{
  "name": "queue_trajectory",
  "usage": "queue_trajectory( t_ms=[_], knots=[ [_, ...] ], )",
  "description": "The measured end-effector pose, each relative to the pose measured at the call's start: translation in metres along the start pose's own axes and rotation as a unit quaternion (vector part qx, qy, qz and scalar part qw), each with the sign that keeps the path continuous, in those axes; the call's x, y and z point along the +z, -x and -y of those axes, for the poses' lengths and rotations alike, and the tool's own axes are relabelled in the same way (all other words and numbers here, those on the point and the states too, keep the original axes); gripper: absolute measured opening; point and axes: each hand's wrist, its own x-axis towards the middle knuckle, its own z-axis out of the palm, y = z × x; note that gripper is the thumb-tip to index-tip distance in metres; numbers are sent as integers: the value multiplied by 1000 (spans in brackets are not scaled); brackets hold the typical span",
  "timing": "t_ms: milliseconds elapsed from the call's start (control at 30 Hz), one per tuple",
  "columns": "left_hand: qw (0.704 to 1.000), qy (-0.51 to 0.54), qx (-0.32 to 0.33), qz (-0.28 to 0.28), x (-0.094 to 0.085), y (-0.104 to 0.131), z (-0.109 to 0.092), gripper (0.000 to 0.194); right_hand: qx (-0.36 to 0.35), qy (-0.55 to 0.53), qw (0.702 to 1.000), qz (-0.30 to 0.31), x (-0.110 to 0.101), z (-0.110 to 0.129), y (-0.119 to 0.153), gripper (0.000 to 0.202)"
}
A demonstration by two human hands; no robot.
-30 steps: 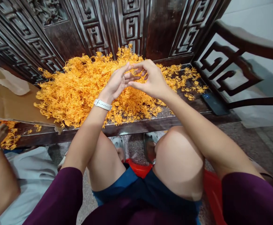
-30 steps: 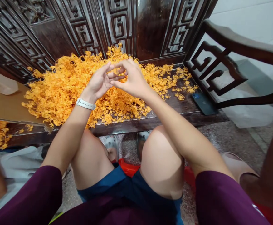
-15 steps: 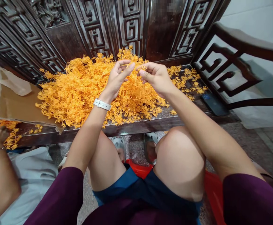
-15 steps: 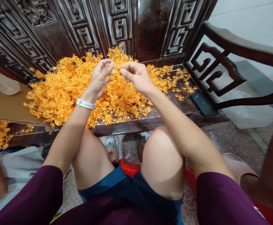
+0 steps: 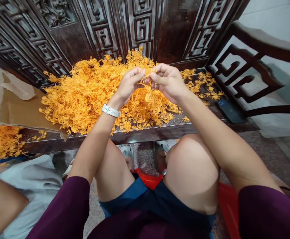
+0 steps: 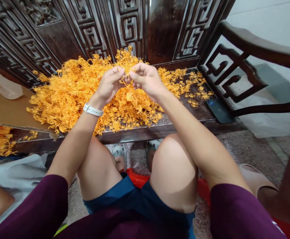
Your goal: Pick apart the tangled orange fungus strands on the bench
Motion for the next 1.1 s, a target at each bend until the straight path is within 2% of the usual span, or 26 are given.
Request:
queue_trajectory(
  t_ms=[267, 400, 500, 600, 700, 767, 867, 967, 1000, 1033, 1100],
  knots=[
    [987, -12, -44, 153, 2, 14, -18, 57, 40, -75, 992, 91, 2, 7, 6, 36],
    [985, -9, -27, 167, -6, 19, -16, 65, 54, -114, 980, 156, 3, 10, 8, 41],
    [990, -32, 2, 140, -8, 22, -12, 69, 46, -140, 974, 172, 6, 18, 11, 50],
    [996, -57, 21, 61, -4, 24, -12, 67, 22, -172, 976, 132, 9, 28, 12, 51],
    [999, -39, 26, -8, 1, 23, -15, 62, 19, -162, 985, 60, 8, 32, 11, 34],
    [998, -26, 29, -39, 1, 19, -16, 60, 37, -132, 990, 33, 3, 28, 8, 28],
    [998, -9, 18, -52, -5, 14, -16, 54, 79, -85, 993, 27, -15, 20, 1, 32],
    [999, 12, 5, -42, -13, 10, -17, 52, 46, -164, 985, -10, -45, 12, -11, 29],
    [999, 17, 4, -42, -15, 9, -18, 52, 25, -217, 975, -37, -56, 9, -15, 36],
    [999, 20, 4, -43, -16, 9, -18, 53, 19, -263, 962, -66, -65, 6, -18, 52],
    [999, 19, 6, -48, -17, 8, -19, 56, 46, -335, 931, -135, -78, -1, -23, 73]
  ],
)
